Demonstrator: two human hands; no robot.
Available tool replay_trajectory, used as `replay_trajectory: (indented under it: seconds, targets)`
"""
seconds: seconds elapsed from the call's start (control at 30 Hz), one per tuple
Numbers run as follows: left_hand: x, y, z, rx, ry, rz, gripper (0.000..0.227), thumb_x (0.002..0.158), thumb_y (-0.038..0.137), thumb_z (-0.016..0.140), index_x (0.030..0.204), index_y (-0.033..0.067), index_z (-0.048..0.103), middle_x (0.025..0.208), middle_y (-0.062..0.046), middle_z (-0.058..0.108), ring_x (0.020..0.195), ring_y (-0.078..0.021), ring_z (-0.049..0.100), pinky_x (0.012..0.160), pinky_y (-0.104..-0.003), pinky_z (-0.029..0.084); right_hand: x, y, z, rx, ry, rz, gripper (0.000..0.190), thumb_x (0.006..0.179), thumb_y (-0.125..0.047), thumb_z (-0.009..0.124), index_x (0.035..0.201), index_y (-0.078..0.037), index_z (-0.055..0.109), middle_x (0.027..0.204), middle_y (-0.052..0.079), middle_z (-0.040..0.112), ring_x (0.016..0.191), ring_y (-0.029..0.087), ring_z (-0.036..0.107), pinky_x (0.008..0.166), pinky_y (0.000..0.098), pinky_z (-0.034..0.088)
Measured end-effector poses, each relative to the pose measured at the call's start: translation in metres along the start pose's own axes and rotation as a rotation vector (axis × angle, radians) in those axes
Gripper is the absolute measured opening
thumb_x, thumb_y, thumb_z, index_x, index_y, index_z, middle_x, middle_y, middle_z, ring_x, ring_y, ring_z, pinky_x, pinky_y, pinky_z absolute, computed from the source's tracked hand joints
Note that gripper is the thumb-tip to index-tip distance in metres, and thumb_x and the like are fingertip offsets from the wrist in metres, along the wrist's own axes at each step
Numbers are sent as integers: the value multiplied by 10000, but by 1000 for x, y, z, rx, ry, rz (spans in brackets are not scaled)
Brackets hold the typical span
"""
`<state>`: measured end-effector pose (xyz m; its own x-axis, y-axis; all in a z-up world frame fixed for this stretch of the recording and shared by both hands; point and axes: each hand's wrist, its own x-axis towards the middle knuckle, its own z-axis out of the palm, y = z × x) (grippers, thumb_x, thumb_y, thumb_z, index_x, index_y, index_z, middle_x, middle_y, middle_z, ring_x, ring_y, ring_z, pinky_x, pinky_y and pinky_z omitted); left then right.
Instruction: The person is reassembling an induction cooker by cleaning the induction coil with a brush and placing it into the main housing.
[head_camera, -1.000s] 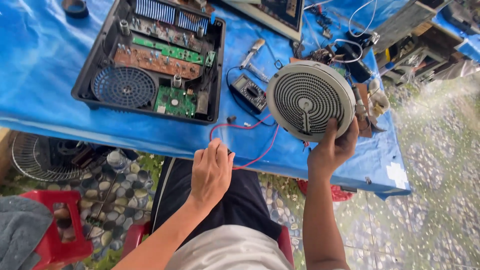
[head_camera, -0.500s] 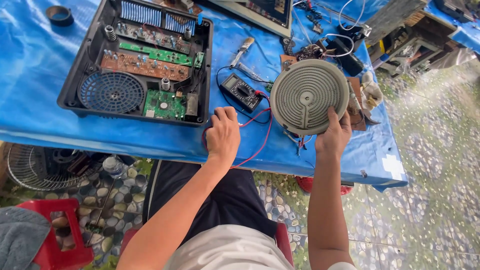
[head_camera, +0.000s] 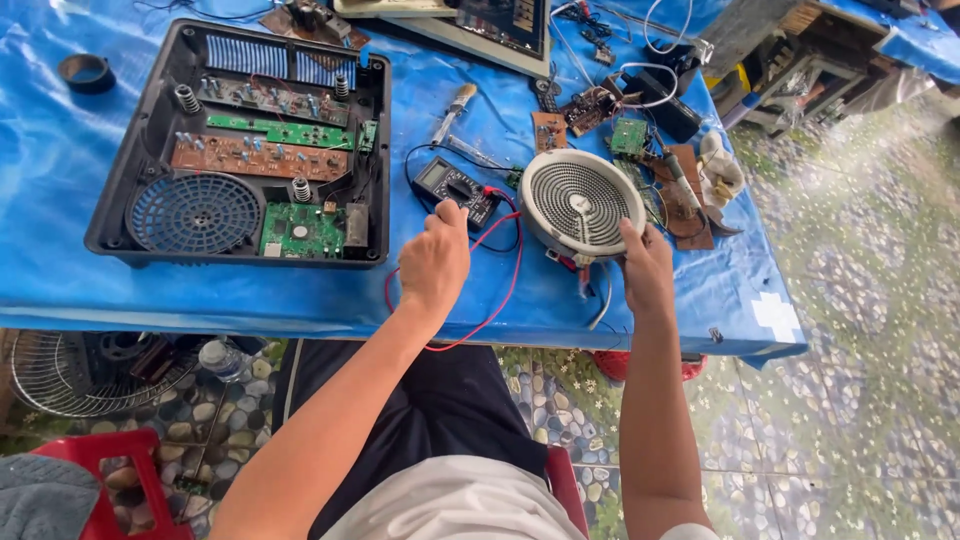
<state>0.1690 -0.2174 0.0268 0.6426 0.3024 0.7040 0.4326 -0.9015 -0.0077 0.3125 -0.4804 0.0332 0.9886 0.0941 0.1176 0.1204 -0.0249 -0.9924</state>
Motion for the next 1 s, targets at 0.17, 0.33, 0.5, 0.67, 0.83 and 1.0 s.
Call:
replay_trajectory:
  seconds: [0.17, 0.33, 0.5, 0.67, 0.83, 1.0]
  targets:
    - [46, 0, 17, -206, -4, -74, 295, 1135, 297, 416, 936, 101, 511, 574, 49, 518, 398, -125, 626, 361, -271, 518, -48, -65, 30, -243, -16, 30, 888, 1044, -342, 718, 1547, 165, 189, 1457, 502, 337, 1393, 560, 405, 1111, 628, 408]
    - [101, -9, 55, -161, 65, -86, 305, 1139, 311, 409, 926, 106, 481, 560, 43, 528, 409, -141, 645, 365, -278, 531, -54, -63, 11, -372, -49, 43, 882, 1045, -392, 677, 1576, 113, 186, 1500, 475, 295, 1432, 562, 339, 1159, 650, 338]
    - [145, -11, 98, -189, -40, -120, 342, 1151, 344, 455, 1017, 31, 493, 612, -32, 612, 433, -199, 644, 317, -324, 518, -41, -56, -17, -502, 45, 46, 773, 949, -441, 610, 1560, -62, 327, 1563, 199, 422, 1384, 319, 496, 1037, 483, 486]
    - [159, -12, 150, 3, -87, -102, 393, 1153, 387, 437, 1071, 9, 503, 620, -30, 615, 439, -197, 657, 320, -323, 515, -63, -74, -25, -489, 54, 21, 711, 969, -376, 587, 1542, -47, 326, 1557, 198, 431, 1406, 332, 481, 1072, 483, 476]
    - [166, -1, 209, 75, -122, -124, 407, 1159, 409, 416, 1127, 20, 532, 608, 13, 573, 364, -139, 559, 295, -301, 444, -85, -70, -45, -440, 77, 29, 674, 953, -340, 609, 1525, -66, 380, 1541, 143, 464, 1378, 273, 519, 1005, 409, 531]
    - [166, 7, 192, -21, -371, -229, 622, 1118, 439, 528, 1439, -61, 343, 777, -110, 669, 579, -234, 708, 418, -342, 570, -106, -76, -65, -409, 126, -10, 627, 946, -306, 596, 1493, -50, 428, 1507, 130, 516, 1359, 281, 551, 1050, 425, 518]
